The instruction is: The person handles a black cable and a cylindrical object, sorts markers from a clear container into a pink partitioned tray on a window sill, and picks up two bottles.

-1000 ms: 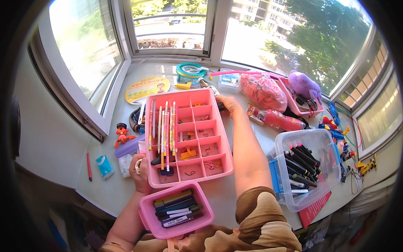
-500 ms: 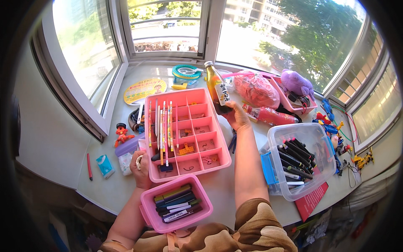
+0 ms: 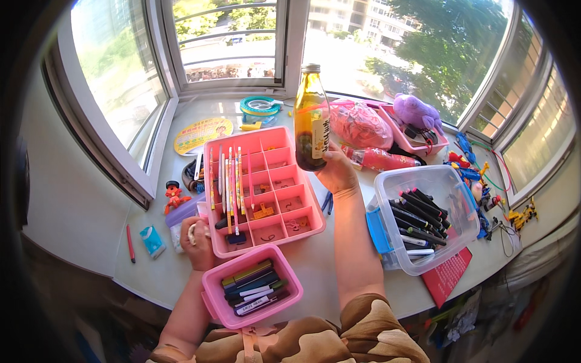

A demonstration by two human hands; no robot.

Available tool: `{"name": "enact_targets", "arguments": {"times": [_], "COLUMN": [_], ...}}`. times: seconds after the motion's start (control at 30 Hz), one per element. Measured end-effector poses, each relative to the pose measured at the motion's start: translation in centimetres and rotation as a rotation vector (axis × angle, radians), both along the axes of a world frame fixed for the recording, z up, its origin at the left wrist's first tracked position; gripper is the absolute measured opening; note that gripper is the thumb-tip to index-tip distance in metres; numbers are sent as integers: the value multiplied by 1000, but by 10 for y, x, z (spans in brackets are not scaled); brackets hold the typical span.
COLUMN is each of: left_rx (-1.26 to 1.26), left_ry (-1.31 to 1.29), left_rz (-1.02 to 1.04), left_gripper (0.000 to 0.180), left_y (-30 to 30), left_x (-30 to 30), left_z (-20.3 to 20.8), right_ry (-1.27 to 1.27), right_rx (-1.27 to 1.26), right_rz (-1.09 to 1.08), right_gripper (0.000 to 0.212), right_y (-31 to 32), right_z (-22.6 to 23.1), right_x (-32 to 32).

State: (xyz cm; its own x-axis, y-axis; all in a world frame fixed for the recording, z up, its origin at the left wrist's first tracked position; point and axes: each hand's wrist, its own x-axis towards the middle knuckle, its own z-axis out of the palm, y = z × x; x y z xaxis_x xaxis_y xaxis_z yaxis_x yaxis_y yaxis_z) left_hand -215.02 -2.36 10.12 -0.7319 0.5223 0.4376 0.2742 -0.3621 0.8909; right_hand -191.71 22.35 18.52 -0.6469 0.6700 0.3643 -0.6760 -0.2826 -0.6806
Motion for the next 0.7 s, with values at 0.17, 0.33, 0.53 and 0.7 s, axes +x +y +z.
{"name": "enact_targets", "arguments": {"times": [0.17,0.33,0.53,0.7], "left_rx": [104,-79,-150,-189], "left_ry": [213,290,163,39], "left_rz": [-19,-343,-639,-688], "left_gripper": [17,35,61,49], "left_y": [5,10,37,30], "left_x": [-11,-2,15,17], "left_z": [47,103,115,111], "right_ry": [-78,-187,-342,-557], "right_rx": [35,121,293,663], "right_rz": [13,33,58,-155], "right_gripper": [64,69,66,53], "right_y": [-33,-77,-125,-129], "right_z": [14,18,32,40], "right_x": [1,-33,-56,-54]}}
